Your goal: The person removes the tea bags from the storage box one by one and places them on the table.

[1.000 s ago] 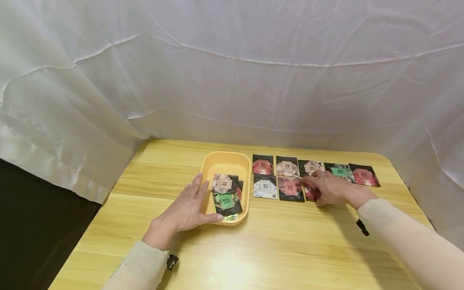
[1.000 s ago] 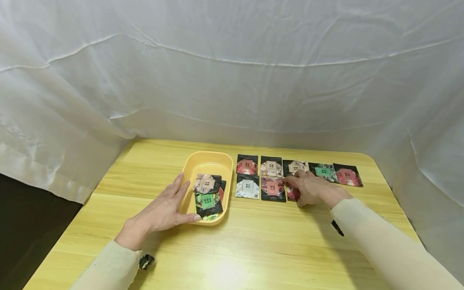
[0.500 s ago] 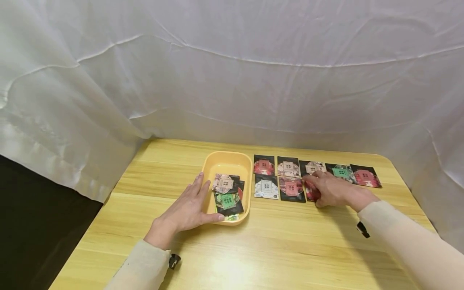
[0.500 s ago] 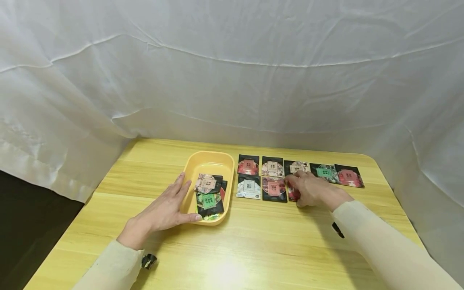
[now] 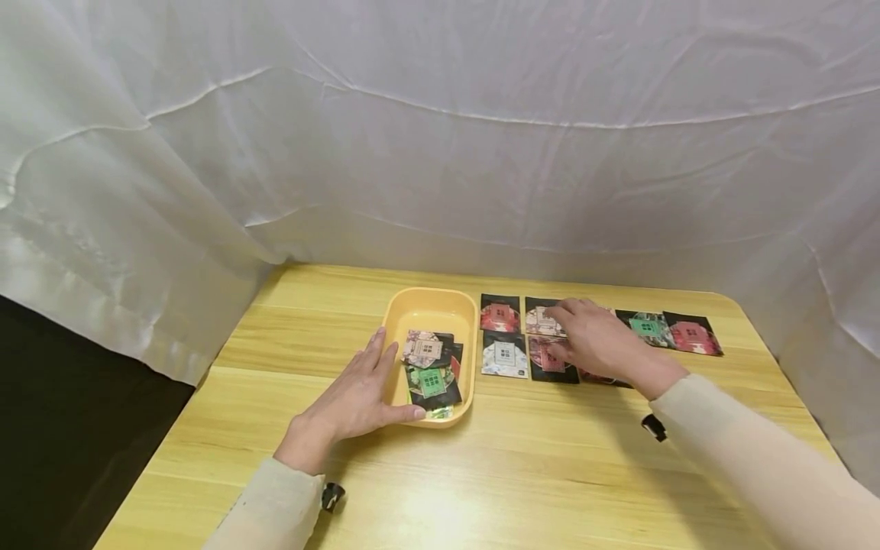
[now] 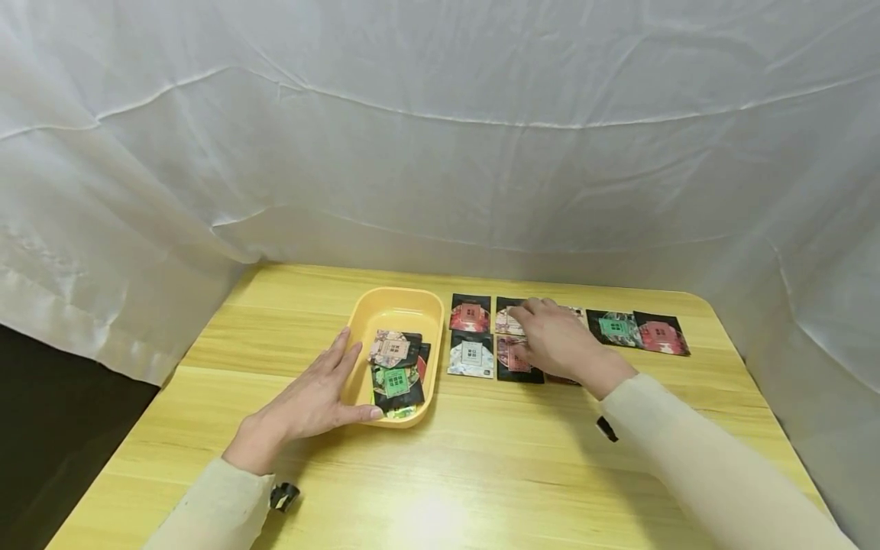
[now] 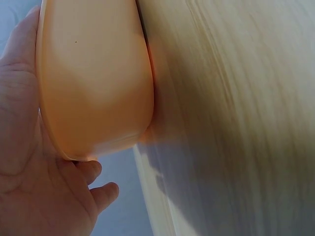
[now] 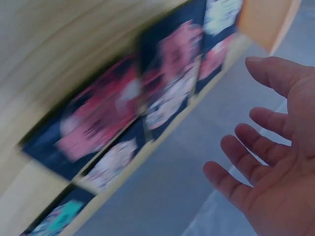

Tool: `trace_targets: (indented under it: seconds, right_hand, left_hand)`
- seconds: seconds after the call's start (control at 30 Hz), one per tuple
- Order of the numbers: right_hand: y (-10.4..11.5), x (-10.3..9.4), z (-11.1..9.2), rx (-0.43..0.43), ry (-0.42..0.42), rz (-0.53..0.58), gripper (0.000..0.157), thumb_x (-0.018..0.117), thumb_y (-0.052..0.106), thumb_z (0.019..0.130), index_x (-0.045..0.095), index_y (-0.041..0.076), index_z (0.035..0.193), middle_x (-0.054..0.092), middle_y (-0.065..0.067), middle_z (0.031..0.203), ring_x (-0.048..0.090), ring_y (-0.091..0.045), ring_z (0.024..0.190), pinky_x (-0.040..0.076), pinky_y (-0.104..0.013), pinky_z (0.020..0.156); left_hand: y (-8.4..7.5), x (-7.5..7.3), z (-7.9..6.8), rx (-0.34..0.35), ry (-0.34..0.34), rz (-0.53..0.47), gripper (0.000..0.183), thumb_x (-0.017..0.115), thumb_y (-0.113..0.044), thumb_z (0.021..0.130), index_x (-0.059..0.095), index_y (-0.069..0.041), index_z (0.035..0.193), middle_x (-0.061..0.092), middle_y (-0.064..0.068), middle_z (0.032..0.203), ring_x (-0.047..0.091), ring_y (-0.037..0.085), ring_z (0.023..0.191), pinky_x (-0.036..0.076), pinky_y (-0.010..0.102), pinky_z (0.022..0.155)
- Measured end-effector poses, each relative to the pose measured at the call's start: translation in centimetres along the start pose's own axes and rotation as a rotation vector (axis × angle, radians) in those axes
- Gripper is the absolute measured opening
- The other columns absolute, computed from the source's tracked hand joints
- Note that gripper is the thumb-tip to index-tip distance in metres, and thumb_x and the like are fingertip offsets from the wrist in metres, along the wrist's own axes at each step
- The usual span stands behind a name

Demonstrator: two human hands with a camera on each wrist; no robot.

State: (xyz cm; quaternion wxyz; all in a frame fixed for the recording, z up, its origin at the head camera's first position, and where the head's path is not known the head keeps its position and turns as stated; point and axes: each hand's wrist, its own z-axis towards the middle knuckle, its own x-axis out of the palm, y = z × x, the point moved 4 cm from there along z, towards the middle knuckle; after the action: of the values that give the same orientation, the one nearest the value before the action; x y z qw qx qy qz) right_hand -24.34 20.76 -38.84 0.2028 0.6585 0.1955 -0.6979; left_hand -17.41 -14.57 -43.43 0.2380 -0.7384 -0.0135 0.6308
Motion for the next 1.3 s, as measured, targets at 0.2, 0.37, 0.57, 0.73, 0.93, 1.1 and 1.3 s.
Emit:
trace_targets:
  seconds: [0.2,0.37,0.57,0.73,0.93,1.1,1.3]
  right_hand:
    - [3.7,-0.9,2.5,-0.013,-0.006,0.065,0.063,0.065,0.043,0.091,0.049,0.008,0.140,0.052,-0.016,0.138,0.049,-0.035,0.128,0.046,-0.054,0.101]
    - [6.9,-1.1,5.0,-0.048,-0.033,0.107,0.062,0.064,0.044,0.092,0.051,0.007,0.139,0.051,-0.016,0.140,0.047,-0.034,0.130,0.042,-0.050,0.109]
    - [10.3,-0.6,7.6,-0.056,-0.024,0.139,0.066,0.066,0.045,0.090,0.049,0.008,0.141,0.049,-0.014,0.143,0.047,-0.031,0.132,0.041,-0.047,0.111]
    - [12.6,0.5,9.3,-0.039,0.028,0.153,0.063,0.064,0.046,0.091,0.050,0.012,0.141,0.048,-0.011,0.145,0.047,-0.029,0.133,0.048,-0.048,0.103]
    - [14.8,2.1,10.8,-0.056,0.084,0.165,0.062,0.065,0.043,0.091,0.049,0.011,0.142,0.046,-0.012,0.147,0.044,-0.029,0.135,0.043,-0.046,0.109]
    - [15.9,3.3,11.6,-0.069,0.124,0.142,0.064,0.065,0.047,0.090,0.049,0.011,0.141,0.047,-0.013,0.146,0.047,-0.032,0.131,0.044,-0.045,0.108]
    - [16.6,4.2,12.0,-0.053,0.168,0.125,0.069,0.064,0.056,0.087,0.049,0.011,0.138,0.049,-0.013,0.142,0.049,-0.034,0.124,0.049,-0.046,0.101]
  left_hand:
    - [0.3,0.2,-0.2,-0.008,0.002,-0.003,0.122,0.058,-0.084,0.070,0.013,-0.012,0.158,-0.012,0.009,0.164,0.001,0.026,0.152,0.014,0.047,0.123]
    - [0.4,0.2,-0.3,-0.009,-0.002,-0.008,0.122,0.059,-0.084,0.070,0.014,-0.012,0.158,-0.012,0.009,0.164,0.003,0.027,0.152,0.014,0.048,0.122]
    - [0.5,0.2,-0.3,-0.005,-0.004,-0.002,0.122,0.058,-0.084,0.070,0.015,-0.012,0.158,-0.010,0.010,0.165,0.007,0.029,0.152,0.017,0.049,0.122]
    - [0.5,0.2,-0.2,0.003,0.000,0.002,0.121,0.056,-0.085,0.071,0.015,-0.011,0.157,-0.009,0.012,0.165,0.008,0.030,0.152,0.018,0.049,0.122]
    - [0.4,0.2,-0.1,0.014,0.003,0.003,0.121,0.055,-0.085,0.071,0.014,-0.011,0.158,-0.011,0.012,0.165,0.009,0.031,0.151,0.019,0.049,0.122]
    - [0.4,0.2,0.0,0.026,0.003,0.010,0.122,0.051,-0.088,0.071,0.014,-0.011,0.158,-0.011,0.011,0.164,0.011,0.030,0.151,0.019,0.048,0.122]
    - [0.3,0.1,0.0,0.025,0.006,-0.006,0.121,0.053,-0.087,0.071,0.013,-0.012,0.158,-0.012,0.009,0.164,0.011,0.030,0.151,0.019,0.049,0.122]
